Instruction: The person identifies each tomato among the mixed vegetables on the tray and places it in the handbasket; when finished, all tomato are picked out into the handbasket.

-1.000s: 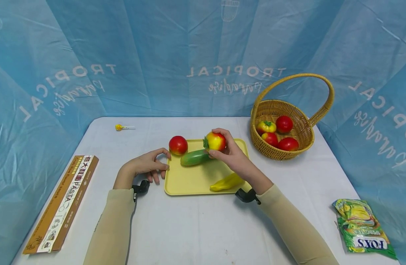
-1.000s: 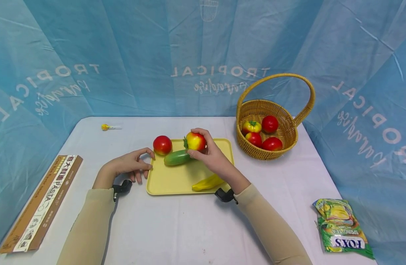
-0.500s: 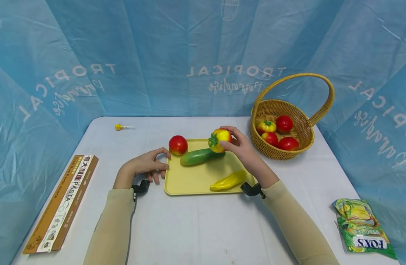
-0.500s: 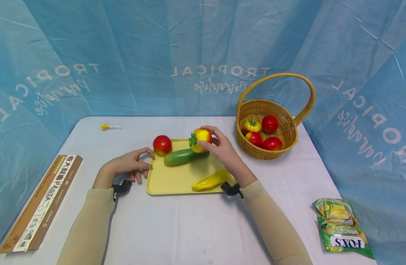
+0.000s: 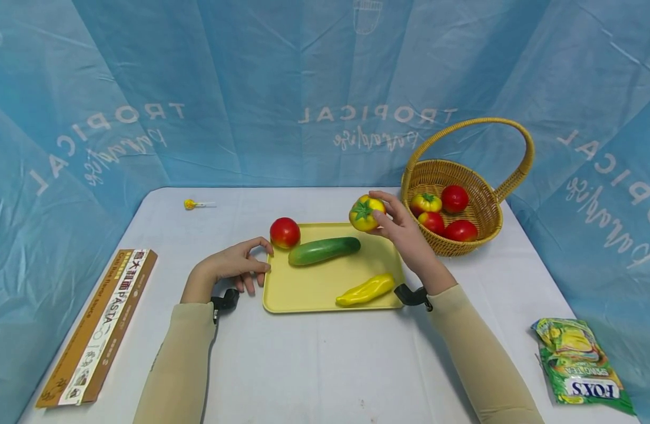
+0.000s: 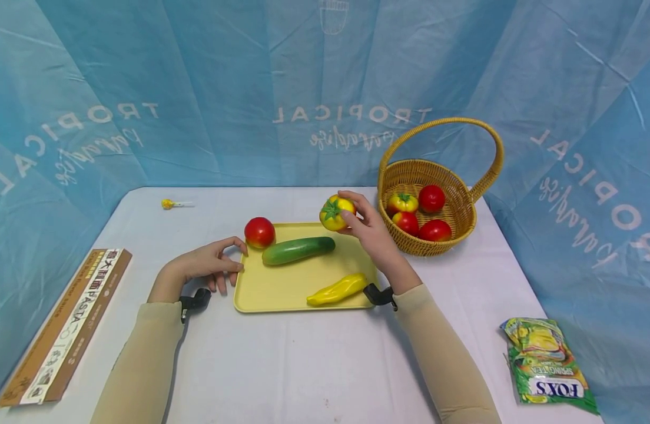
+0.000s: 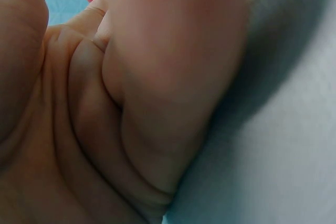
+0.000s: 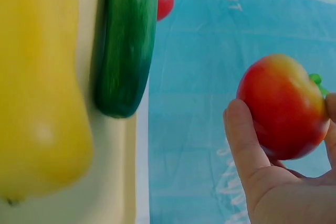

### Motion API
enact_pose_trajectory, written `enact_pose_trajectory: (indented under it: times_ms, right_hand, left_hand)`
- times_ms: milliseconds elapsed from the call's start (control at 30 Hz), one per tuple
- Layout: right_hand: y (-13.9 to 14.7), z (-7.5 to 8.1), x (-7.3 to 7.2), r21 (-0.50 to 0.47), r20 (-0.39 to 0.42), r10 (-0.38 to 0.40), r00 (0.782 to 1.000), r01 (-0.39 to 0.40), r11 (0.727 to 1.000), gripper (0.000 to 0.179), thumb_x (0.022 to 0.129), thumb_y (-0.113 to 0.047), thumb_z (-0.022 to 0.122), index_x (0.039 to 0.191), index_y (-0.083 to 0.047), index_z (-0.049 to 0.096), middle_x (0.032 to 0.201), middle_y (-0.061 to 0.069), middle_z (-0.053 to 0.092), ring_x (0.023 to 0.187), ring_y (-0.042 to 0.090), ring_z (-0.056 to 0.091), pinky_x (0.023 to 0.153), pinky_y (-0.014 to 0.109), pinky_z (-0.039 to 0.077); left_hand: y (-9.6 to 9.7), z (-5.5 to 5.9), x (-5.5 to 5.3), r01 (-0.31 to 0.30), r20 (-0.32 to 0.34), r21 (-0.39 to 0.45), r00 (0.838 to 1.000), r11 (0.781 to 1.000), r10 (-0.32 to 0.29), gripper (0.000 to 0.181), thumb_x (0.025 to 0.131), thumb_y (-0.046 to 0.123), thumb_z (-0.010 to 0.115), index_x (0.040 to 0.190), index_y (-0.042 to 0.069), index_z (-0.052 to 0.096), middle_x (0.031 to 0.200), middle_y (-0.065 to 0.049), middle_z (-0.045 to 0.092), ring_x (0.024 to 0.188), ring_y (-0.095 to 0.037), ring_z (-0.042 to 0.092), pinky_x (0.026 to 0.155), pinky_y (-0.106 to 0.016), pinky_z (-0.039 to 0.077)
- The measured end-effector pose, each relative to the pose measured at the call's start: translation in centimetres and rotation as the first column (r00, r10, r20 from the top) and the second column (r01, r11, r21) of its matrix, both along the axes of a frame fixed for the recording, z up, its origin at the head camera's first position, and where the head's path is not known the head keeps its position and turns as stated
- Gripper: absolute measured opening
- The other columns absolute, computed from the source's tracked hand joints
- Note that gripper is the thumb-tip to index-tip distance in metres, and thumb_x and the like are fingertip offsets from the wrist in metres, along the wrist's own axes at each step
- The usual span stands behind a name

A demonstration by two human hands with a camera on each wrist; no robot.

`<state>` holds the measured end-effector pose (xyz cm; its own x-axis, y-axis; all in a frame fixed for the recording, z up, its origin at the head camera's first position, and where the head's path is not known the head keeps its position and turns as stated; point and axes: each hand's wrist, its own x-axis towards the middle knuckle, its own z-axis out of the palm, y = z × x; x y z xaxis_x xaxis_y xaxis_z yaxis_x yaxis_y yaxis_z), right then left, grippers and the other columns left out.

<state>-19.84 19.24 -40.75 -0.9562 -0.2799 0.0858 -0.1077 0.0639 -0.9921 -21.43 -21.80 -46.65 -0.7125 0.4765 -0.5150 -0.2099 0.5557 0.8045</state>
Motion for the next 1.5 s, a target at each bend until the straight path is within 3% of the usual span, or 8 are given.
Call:
enact_pose_trajectory:
  times_ms: [267,500,900,1067,1167,1300,1400,1500]
  right_hand:
    - [1.5,0.5,-0.8,-0.079,0.06,-0.069,0.996,0.074,0.994,0.038,0.113,-0.024,0.049,0.151,-0.027,0.045,0.155,0.013,0.043,0.125,0.022,0.059,0.096,0.023,0.06]
    - [3.4,1.5,-1.0,-0.012,0.061,-0.183,0.981,0.184,0.983,0.052,0.105,-0.023,0.067,0.149,-0.033,0.042,0.152,0.009,0.044,0.129,0.02,0.054,0.095,0.016,0.058]
    - [9.1,2.4,-1.2,-0.012,0.026,-0.306,0.952,0.307,0.952,0.058,0.102,-0.024,0.072,0.152,-0.028,0.043,0.148,0.001,0.043,0.128,0.022,0.055,0.095,0.024,0.062]
    - [11.2,2.2,-1.5,0.071,0.011,-0.385,0.923,0.384,0.921,0.059,0.101,-0.028,0.074,0.151,-0.028,0.042,0.144,-0.001,0.043,0.125,0.018,0.054,0.092,0.018,0.06]
    - [12.2,2.0,-1.5,0.196,-0.006,-0.449,0.893,0.442,0.876,0.061,0.1,-0.036,0.073,0.15,-0.032,0.039,0.148,0.001,0.042,0.125,0.015,0.052,0.096,0.014,0.053]
    - [13.1,1.7,-1.5,0.284,-0.001,-0.516,0.857,0.494,0.821,0.061,0.099,-0.045,0.073,0.148,-0.036,0.037,0.158,0.009,0.041,0.128,0.015,0.05,0.107,0.025,0.048]
    - [13.6,1.4,-1.6,0.305,0.003,-0.538,0.843,0.512,0.803,0.061,0.098,-0.048,0.072,0.147,-0.038,0.037,0.159,0.012,0.041,0.131,0.019,0.049,0.116,0.038,0.046]
    - [14.2,1.2,-1.5,0.318,-0.003,-0.554,0.832,0.526,0.789,0.062,0.098,-0.049,0.072,0.148,-0.038,0.037,0.157,0.012,0.043,0.131,0.019,0.049,0.118,0.041,0.046]
  left_hand:
    - [-0.1,-0.1,-0.2,0.003,0.0,-0.013,1.0,1.0,-0.003,0.05,0.102,0.032,0.07,0.141,0.018,0.042,0.085,-0.011,0.075,0.062,-0.026,0.076,0.055,-0.025,0.057]
    - [0.0,0.0,-0.1,0.002,-0.005,-0.013,1.0,1.0,-0.002,0.05,0.102,0.032,0.07,0.141,0.018,0.042,0.085,-0.012,0.076,0.061,-0.026,0.075,0.055,-0.026,0.058]
    - [0.0,-0.1,-0.2,0.006,-0.009,-0.016,1.0,1.0,-0.006,0.049,0.102,0.032,0.069,0.14,0.018,0.042,0.085,-0.011,0.076,0.061,-0.025,0.075,0.055,-0.026,0.058]
    - [0.0,-0.1,-0.2,0.0,-0.005,-0.01,1.0,1.0,0.0,0.049,0.102,0.032,0.07,0.14,0.018,0.042,0.085,-0.012,0.076,0.06,-0.025,0.075,0.054,-0.025,0.057]
    - [-0.1,-0.1,-0.2,-0.001,-0.006,-0.01,1.0,1.0,0.001,0.049,0.102,0.032,0.07,0.14,0.018,0.043,0.085,-0.012,0.076,0.06,-0.025,0.075,0.054,-0.025,0.056]
    - [-0.1,-0.1,-0.1,0.001,-0.005,-0.002,1.0,1.0,-0.001,0.049,0.102,0.032,0.07,0.14,0.018,0.042,0.085,-0.012,0.076,0.059,-0.025,0.074,0.054,-0.025,0.056]
    - [-0.1,-0.2,-0.1,0.002,-0.003,0.002,1.0,1.0,-0.002,0.05,0.102,0.032,0.07,0.141,0.017,0.042,0.085,-0.012,0.075,0.059,-0.024,0.074,0.053,-0.025,0.057]
    - [-0.1,-0.2,-0.1,0.002,-0.001,0.002,1.0,1.0,-0.002,0.049,0.102,0.032,0.07,0.141,0.017,0.042,0.085,-0.012,0.075,0.058,-0.024,0.074,0.053,-0.025,0.057]
